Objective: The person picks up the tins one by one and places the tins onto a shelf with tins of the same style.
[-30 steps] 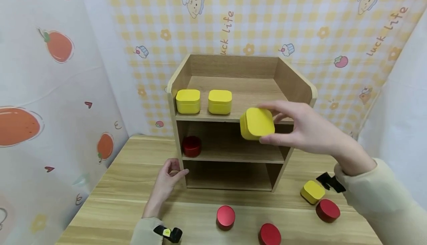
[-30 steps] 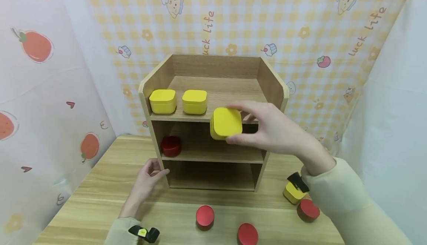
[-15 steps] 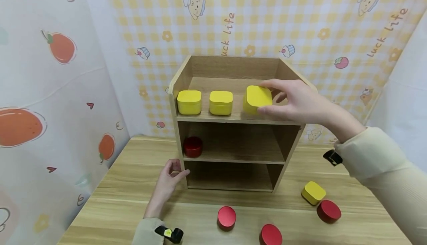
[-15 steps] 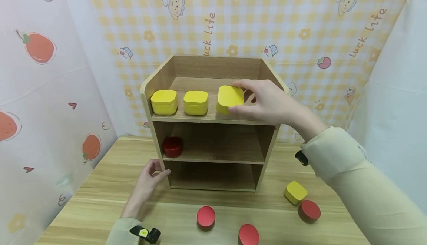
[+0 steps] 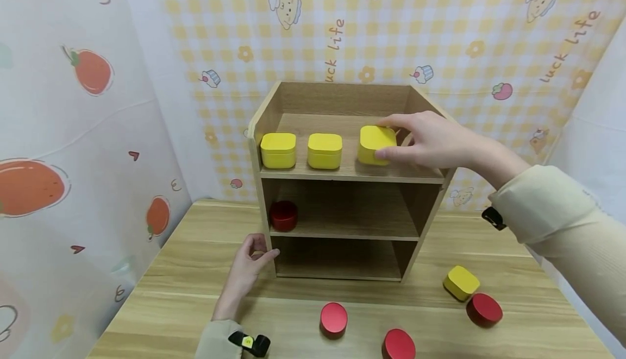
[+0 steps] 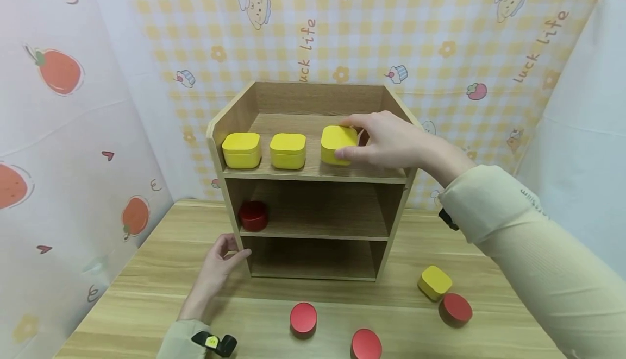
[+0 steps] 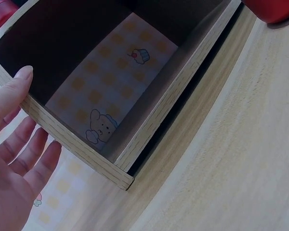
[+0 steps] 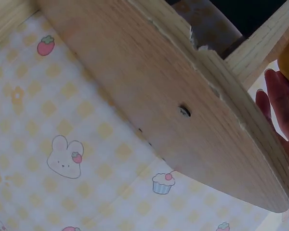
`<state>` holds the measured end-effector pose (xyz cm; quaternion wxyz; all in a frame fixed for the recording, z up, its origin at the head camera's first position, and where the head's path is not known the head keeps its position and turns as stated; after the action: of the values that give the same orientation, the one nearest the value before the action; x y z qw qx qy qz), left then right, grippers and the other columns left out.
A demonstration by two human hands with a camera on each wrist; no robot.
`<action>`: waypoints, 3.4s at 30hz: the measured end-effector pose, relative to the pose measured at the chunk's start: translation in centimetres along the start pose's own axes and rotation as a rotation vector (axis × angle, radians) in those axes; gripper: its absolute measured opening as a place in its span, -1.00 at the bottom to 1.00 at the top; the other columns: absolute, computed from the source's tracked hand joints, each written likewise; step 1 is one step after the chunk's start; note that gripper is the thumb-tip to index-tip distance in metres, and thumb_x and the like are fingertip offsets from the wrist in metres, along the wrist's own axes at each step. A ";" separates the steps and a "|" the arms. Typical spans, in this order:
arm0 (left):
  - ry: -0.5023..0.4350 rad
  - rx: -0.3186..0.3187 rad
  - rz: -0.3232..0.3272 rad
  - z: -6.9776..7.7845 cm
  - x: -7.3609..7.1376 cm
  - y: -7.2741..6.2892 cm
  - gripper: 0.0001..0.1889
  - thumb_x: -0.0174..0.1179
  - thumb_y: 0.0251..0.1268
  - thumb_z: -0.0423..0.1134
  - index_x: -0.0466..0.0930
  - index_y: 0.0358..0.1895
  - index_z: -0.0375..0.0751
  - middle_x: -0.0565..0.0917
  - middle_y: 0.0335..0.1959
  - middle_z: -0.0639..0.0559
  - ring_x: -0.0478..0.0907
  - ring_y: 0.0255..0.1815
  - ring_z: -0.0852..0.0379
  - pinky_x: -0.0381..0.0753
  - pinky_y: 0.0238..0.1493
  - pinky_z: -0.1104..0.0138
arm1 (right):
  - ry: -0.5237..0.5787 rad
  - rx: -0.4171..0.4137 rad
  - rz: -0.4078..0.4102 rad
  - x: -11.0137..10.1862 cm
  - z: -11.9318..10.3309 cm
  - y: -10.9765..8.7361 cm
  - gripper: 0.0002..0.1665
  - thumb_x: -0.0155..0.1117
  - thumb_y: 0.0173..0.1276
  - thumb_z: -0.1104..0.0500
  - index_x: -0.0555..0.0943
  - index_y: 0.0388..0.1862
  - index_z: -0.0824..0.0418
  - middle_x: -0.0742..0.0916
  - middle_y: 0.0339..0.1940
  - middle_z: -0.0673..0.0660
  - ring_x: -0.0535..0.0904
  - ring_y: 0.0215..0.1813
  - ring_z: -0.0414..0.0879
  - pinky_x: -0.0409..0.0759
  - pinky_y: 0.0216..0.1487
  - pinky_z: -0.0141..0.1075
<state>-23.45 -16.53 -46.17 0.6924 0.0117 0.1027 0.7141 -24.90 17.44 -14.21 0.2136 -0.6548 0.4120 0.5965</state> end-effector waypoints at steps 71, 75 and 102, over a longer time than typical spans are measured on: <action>-0.004 0.001 -0.002 0.1 0.1 0.0 -0.59 0.36 0.22 -0.34 0.40 0.06 -0.27 0.44 -0.11 -0.09 0.43 -0.07 0.06 0.55 -0.15 0.40 | 0.134 -0.104 0.261 -1.8 -3.4 -8.8 -0.33 0.28 0.40 0.19 0.36 0.42 -0.22 0.50 0.34 -0.13 0.49 0.17 -0.16 0.51 -0.18 -0.38; 0.000 -0.002 -0.001 0.3 0.1 -0.1 -0.59 0.36 0.22 -0.34 0.41 0.07 -0.27 0.45 -0.10 -0.09 0.43 -0.07 0.06 0.54 -0.16 0.40 | 0.167 -0.202 0.339 -1.3 -2.8 -10.2 -0.31 0.29 0.31 0.39 0.42 0.38 -0.02 0.56 0.28 -0.06 0.50 0.15 -0.23 0.43 0.03 -0.48; 0.002 0.017 0.009 0.2 0.2 -0.1 -0.59 0.37 0.21 -0.36 0.42 0.06 -0.28 0.45 -0.10 -0.10 0.41 -0.04 0.06 0.53 -0.13 0.39 | 0.680 0.071 0.391 10.5 7.1 -20.0 -0.60 -0.03 0.45 0.53 0.40 0.25 0.50 0.58 0.17 0.30 0.57 0.14 -0.14 0.46 0.10 -0.50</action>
<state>-23.35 -16.31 -46.00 0.6889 0.0172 0.1094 0.7164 -13.85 31.34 -29.92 -0.0302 -0.7166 0.5965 0.3602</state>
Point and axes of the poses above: each hand's wrist, its own y-axis towards the middle knuckle, its own x-axis out of the palm, z = x × y, the point moved 3 cm from there along y, towards the middle knuckle
